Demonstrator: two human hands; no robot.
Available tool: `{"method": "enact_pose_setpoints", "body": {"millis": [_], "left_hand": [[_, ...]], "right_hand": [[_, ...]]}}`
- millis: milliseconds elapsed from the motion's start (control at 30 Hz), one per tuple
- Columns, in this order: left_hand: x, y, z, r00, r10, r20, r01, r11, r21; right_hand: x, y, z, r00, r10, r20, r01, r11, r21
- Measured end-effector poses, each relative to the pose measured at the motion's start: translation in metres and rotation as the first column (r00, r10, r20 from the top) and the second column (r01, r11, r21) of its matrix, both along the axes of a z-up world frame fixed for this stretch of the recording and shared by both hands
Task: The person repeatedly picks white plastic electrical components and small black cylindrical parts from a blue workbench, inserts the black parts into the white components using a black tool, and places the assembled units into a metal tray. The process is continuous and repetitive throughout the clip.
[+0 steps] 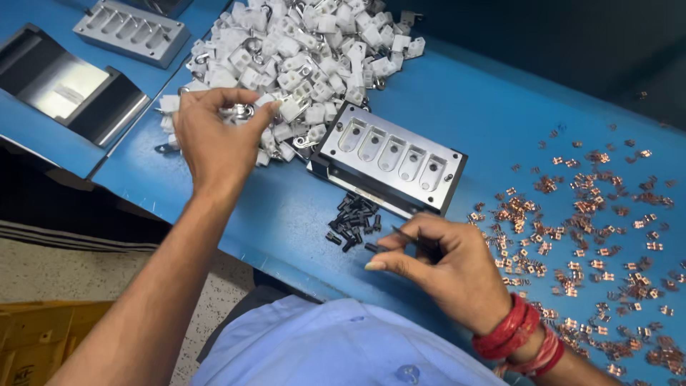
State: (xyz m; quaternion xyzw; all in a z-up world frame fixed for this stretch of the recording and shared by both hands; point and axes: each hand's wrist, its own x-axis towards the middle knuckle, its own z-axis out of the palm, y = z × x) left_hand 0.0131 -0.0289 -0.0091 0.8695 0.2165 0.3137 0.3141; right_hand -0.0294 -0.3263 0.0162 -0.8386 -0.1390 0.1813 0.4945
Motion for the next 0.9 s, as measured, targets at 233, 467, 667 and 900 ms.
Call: {"method": "enact_pose_setpoints", "body": {"millis": [233, 467, 667, 900], "left_hand": [[-0.026, -0.052, 0.042, 0.909, -0.379, 0.174, 0.416, 0.846, -0.333], [-0.017, -0.065, 0.047, 0.618, -0.786, -0.001, 0.758, 0.596, -0.266], [-0.021, -0.046, 0.052, 0.306, -0.95, -0.057, 0.889, 0.307, -0.341], [-0.018, -0.021, 0.058, 0.154, -0.987, -0.053, 0.905, 0.163, -0.393]], "right_hand": [[0.015, 0.002, 0.013, 0.965, -0.221, 0.14, 0.198, 0.966, 0.164], [-0.037, 0.033, 0.033, 0.853, -0.522, -0.012, 0.521, 0.849, 0.085], [-0.04, 0.092, 0.036, 0.705, -0.706, 0.071, 0.688, 0.705, 0.172], [-0.058, 0.121, 0.044, 0.621, -0.769, 0.155, 0.776, 0.631, 0.022]]}}
